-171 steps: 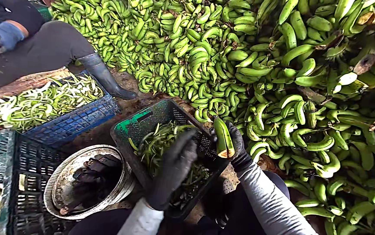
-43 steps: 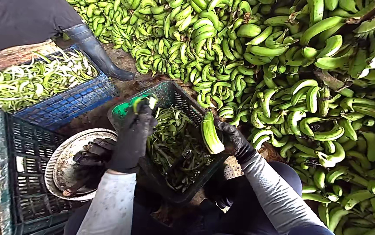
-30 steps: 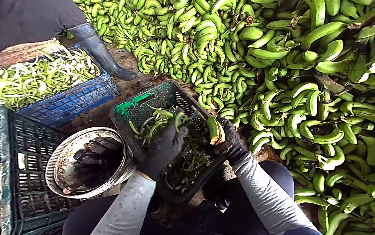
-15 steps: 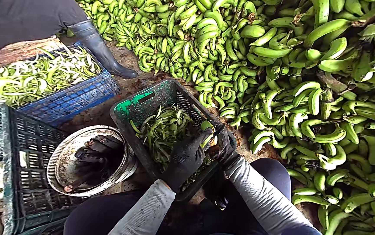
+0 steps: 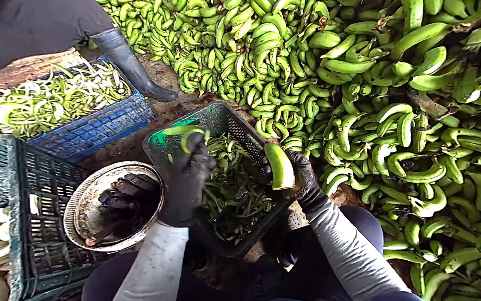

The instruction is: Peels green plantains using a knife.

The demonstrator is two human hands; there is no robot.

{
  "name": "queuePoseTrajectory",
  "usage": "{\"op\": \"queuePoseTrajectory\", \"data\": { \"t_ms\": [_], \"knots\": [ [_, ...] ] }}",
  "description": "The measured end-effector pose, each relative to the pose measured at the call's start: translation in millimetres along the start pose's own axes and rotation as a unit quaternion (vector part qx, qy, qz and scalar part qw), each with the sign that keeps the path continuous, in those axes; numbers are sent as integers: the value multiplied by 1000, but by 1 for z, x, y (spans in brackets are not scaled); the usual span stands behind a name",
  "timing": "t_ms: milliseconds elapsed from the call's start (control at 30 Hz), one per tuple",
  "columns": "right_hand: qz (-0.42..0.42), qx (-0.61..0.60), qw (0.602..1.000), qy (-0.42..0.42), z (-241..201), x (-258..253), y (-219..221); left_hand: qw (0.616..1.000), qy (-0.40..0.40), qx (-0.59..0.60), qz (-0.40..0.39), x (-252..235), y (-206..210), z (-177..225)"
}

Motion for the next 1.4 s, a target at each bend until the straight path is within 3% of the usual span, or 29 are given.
{"op": "queuePoseTrajectory", "data": {
  "t_ms": [100, 200, 333, 500, 567, 633, 733, 833, 967, 1067, 1267, 1400],
  "knots": [
    [41, -26, 999, 3, 0, -3, -1, 979, 60, -152, -119, 22, 42, -13],
    [117, -12, 993, -29, 3, -2, 3, 945, 169, -203, -195, 43, 72, -23],
    [143, 25, 986, -86, 11, -3, 6, 924, 218, -254, -185, 52, 85, -25],
    [163, 3, 986, -36, 18, -3, 12, 921, 220, -275, -166, 53, 85, -32],
    [160, 20, 987, -15, 20, -3, 7, 937, 168, -248, -181, 55, 85, -31],
    [145, 26, 989, 15, 20, -2, 3, 963, 26, -126, -236, 52, 82, -24],
    [50, 60, 996, 53, 15, -1, 2, 945, -141, 80, -283, 45, 75, -12],
    [-25, 88, 992, 88, 8, 4, 5, 961, -152, 80, -217, 33, 56, -9],
    [-114, 41, 988, 98, -2, 16, -3, 990, -76, 100, -62, 1, 3, 5],
    [-43, 39, 998, 39, -10, 19, -9, 993, -58, 106, 22, -14, -22, 12],
    [151, 128, 980, -15, -13, 11, -6, 980, -189, -46, 30, -15, -9, -22],
    [192, 207, 957, -68, -10, 9, -15, 982, -183, 42, 15, -16, -11, -27]
  ]
}}
Point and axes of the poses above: each hand's wrist, its own x-axis away from the middle knuckle, its own y-axis out of the palm, z = x × y, the point moved 3 cm from there along -x, towards the middle knuckle, and after that the axes turned 12 degrees about x, right-handed, at the moved point
